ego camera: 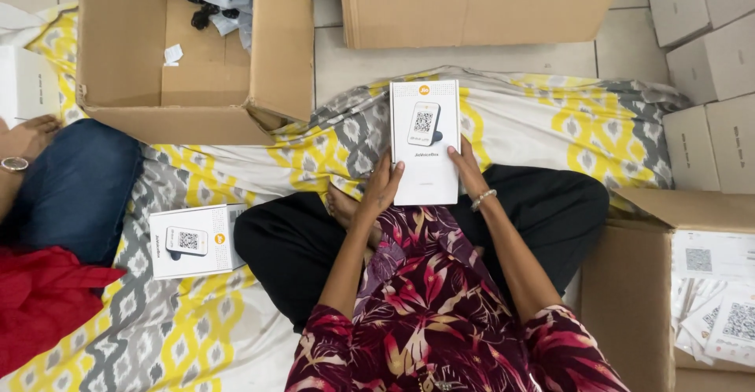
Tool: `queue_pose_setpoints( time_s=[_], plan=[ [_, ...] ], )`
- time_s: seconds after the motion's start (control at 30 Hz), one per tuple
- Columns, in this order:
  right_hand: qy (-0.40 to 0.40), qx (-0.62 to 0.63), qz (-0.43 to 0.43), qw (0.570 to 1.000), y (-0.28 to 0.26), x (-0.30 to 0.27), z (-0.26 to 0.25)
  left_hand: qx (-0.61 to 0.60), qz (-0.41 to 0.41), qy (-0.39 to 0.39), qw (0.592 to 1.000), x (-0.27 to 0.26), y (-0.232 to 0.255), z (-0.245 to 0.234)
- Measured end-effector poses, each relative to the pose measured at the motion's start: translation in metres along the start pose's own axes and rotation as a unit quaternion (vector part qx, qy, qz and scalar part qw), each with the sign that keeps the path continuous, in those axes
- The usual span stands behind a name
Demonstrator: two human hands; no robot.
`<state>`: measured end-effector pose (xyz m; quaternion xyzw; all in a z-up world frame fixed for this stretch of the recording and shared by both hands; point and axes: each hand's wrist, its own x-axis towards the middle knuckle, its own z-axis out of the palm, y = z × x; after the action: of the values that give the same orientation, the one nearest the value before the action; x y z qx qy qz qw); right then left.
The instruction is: The person packs electronic device components into individual white retail boxes and organizes these boxes into larger shipping cartons.
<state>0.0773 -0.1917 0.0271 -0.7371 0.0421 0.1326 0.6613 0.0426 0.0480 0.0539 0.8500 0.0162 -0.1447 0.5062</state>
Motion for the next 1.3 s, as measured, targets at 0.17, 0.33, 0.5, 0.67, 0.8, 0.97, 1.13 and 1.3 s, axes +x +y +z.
queue_pose_setpoints(
  time_s=[0.17,0.33,0.5,0.67,0.8,0.97,1.13,1.3],
  plan=[
    [-0.025,0.031,0.059,0.997,-0.032,-0.012,-0.007,-0.165,-0.058,-0.033,0.984,-0.007,-0.007,-0.004],
    [-0.075,-0.058,-0.040,0.995,-0.124,-0.062,-0.014,-0.150,0.072,0.020,0.986,-0.040,0.048,-0.044],
    [-0.060,-0.252,-0.022,0.966,-0.108,-0.055,-0.020,-0.013,0.022,0.027,0.999,-0.048,0.090,-0.058],
    [-0.009,-0.367,-0.001,0.930,-0.163,-0.062,0.012,0.097,-0.033,0.056,0.993,-0.037,0.102,-0.058],
    [0.061,-0.363,-0.087,0.926,-0.129,-0.031,0.015,0.109,-0.052,0.072,0.990,-0.007,0.097,-0.060],
    [0.026,-0.342,-0.040,0.938,-0.137,-0.007,0.017,0.061,0.086,0.100,0.989,0.037,0.038,-0.057],
    [-0.065,-0.294,-0.229,0.926,-0.129,0.028,-0.007,0.059,0.252,0.061,0.964,0.057,0.046,-0.083],
    [-0.138,-0.356,-0.233,0.894,-0.156,0.045,-0.018,0.096,0.276,0.034,0.956,0.071,0.040,-0.089]
  ],
)
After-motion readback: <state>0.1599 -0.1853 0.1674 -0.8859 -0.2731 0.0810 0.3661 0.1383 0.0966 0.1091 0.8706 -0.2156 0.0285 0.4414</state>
